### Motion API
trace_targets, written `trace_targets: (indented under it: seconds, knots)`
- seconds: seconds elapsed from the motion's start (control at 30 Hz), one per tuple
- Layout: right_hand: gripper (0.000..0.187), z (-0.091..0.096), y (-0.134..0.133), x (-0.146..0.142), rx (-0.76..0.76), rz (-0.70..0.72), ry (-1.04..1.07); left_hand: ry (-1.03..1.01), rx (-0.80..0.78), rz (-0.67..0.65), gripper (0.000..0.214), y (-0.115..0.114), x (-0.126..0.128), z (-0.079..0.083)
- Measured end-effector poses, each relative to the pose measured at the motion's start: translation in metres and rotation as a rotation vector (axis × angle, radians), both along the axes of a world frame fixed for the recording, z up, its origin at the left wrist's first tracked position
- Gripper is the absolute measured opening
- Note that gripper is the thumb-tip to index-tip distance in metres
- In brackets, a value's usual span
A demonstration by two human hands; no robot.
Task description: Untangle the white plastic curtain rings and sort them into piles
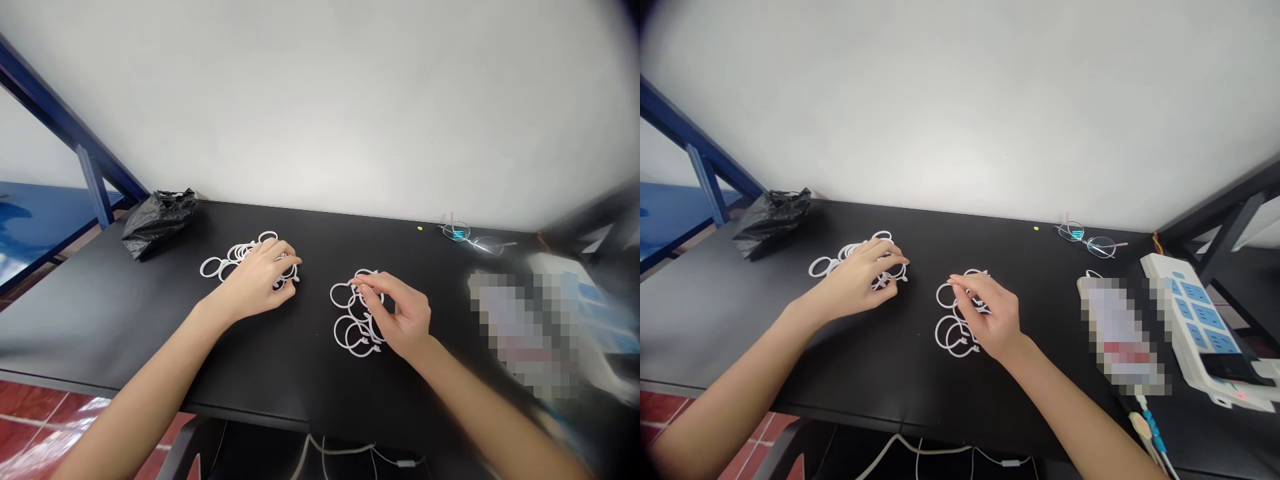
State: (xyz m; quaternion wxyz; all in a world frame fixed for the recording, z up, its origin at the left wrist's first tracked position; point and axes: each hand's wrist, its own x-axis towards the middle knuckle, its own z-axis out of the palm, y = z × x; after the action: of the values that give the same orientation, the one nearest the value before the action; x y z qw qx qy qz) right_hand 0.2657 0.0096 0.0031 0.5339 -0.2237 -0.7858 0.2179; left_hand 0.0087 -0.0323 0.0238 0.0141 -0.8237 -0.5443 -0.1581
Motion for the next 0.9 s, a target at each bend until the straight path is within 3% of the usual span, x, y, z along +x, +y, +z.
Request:
trace_targets:
  seconds: [0.23,0.5,0.7,0.9]
  knots:
    - [0.018,-0.002,0.021,0.011,-0.127,-0.260,-0.158,-0.047,-0.054,-0.175,0.027,-0.003,0.026,-0.014]
    - [0.010,-0.010,0.030,0.017,-0.302,-0.259,-0.447,0.030,-0.047,-0.126,0.025,0.000,0.022,-0.018]
    - [0.009,-0.011,0.031,0.017,-0.321,-0.230,-0.416,0.075,0.002,-0.034,0.021,0.001,0.022,-0.016]
    - [0.012,-0.011,0.030,0.015,-0.352,-0.168,-0.367,-0.002,0.015,-0.053,0.021,-0.001,0.024,-0.017]
